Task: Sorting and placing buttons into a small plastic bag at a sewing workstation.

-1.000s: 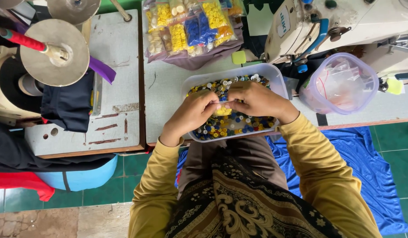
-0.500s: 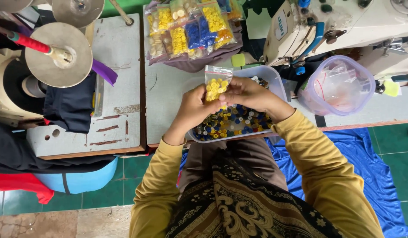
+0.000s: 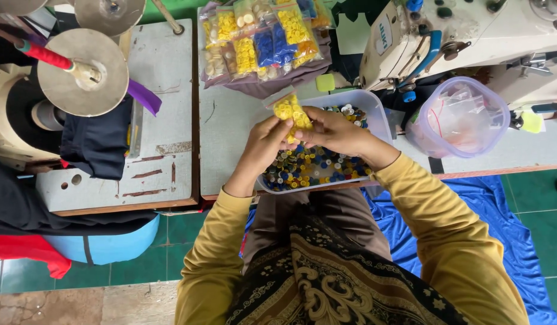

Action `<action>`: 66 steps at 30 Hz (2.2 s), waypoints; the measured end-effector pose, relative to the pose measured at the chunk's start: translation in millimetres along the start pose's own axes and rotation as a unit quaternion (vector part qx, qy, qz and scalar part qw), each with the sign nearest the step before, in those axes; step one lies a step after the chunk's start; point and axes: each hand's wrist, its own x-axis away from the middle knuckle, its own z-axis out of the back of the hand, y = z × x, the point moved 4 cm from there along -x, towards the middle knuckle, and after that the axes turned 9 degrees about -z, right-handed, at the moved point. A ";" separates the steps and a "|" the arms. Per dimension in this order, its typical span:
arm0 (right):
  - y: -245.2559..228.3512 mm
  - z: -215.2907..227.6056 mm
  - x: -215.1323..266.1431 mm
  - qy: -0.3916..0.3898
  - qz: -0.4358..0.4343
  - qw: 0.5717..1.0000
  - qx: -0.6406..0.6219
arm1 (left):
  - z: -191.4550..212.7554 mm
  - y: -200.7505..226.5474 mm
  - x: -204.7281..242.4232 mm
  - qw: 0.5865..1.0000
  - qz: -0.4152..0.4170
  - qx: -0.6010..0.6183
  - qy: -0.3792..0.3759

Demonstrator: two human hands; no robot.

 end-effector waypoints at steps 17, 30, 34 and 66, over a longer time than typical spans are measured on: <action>28.8 22.0 -11.5 0.033 0.002 0.999 -0.020 | 13.4 12.8 -0.2 0.990 -0.087 -0.041 0.104; 10.3 71.3 -90.8 0.142 -0.057 0.988 0.024 | 13.1 -1.1 30.1 0.899 -0.257 -0.298 0.192; 30.8 82.7 -135.6 0.129 -0.006 0.990 0.059 | 11.7 -0.9 34.3 0.904 -0.246 -0.288 0.200; 12.0 15.9 -85.0 0.171 -0.008 0.736 0.655 | 9.6 -1.6 30.6 0.906 -0.256 -0.284 0.182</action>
